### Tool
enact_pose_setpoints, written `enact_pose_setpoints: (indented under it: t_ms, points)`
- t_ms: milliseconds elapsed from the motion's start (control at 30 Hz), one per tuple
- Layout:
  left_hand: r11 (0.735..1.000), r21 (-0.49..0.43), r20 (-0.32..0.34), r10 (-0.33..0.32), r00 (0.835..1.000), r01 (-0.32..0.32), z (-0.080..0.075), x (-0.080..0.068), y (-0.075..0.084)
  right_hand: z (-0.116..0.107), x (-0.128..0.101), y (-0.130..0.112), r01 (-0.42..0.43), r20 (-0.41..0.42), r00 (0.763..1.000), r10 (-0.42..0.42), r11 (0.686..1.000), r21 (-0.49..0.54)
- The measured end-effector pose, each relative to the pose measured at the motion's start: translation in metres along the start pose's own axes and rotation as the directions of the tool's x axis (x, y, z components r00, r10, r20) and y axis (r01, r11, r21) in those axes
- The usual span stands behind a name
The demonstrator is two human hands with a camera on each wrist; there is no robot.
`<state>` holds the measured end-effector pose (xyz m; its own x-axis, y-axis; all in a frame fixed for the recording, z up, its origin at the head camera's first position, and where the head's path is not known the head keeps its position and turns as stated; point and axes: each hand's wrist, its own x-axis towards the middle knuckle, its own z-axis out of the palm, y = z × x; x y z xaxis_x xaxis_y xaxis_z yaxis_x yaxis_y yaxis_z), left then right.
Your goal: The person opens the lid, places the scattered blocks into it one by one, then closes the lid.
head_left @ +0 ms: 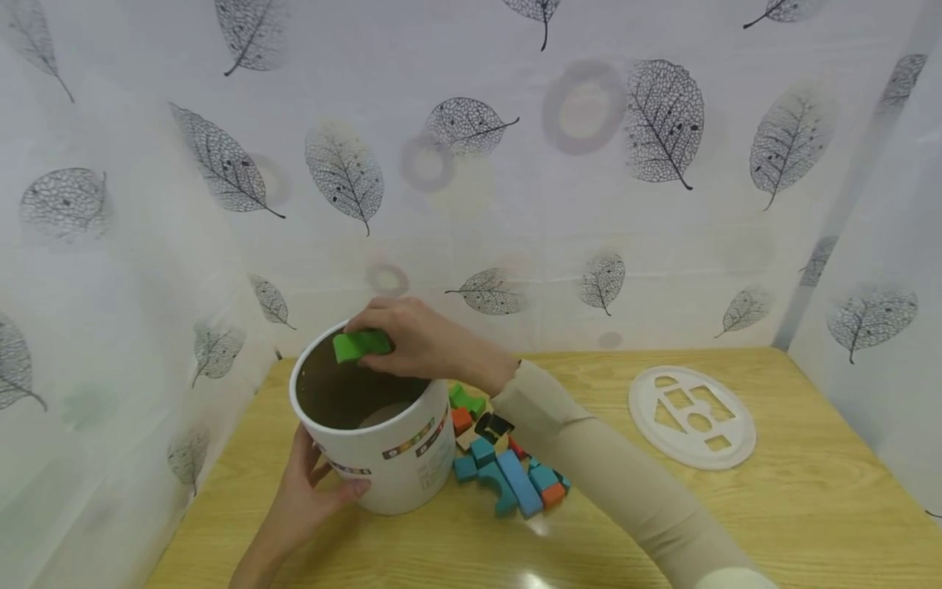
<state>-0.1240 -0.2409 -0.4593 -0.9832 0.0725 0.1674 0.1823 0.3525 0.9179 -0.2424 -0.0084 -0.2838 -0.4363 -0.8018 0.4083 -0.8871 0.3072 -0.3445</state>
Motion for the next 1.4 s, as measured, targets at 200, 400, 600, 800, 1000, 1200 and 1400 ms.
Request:
enact_pose_setpoints:
  t_ms: [200, 400, 600, 800, 1000, 1200, 1400]
  points:
    - [1.0, -0.005, -0.006, 0.004, 1.0, -0.004, 0.001, 0.0, 0.0, -0.001, 0.0, 0.002, -0.003, -0.005, 1.0, 0.003, 1.0, 0.005]
    - [1.0, -0.003, -0.01, 0.0, 1.0, 0.0, 0.001, 0.001, 0.0, -0.003, 0.0, 0.004, -0.001, -0.012, 1.0, 0.001, 1.0, 0.003]
    - [1.0, -0.01, -0.007, -0.007, 1.0, 0.007, 0.0, 0.001, 0.0, -0.006, -0.003, 0.006, 0.019, -0.036, 0.999, -0.019, 1.0, 0.008]
    - [1.0, -0.001, -0.006, -0.013, 1.0, 0.013, 0.0, 0.002, -0.001, -0.018, -0.015, 0.012, 0.071, -0.113, 0.991, -0.073, 0.997, -0.017]
    - [1.0, 0.003, -0.009, -0.019, 1.0, 0.019, -0.001, 0.001, 0.001, -0.04, -0.049, 0.032, 0.08, -0.175, 0.981, -0.084, 0.996, -0.031]
    - [1.0, 0.003, -0.004, -0.005, 1.0, 0.005, 0.001, 0.003, -0.001, -0.055, -0.102, 0.056, 0.027, -0.195, 0.979, -0.052, 0.991, -0.131]
    - [0.999, 0.029, -0.012, -0.02, 1.0, 0.02, 0.0, 0.0, 0.001, -0.041, -0.157, 0.07, -0.046, -0.058, 0.998, 0.036, 0.982, -0.184]
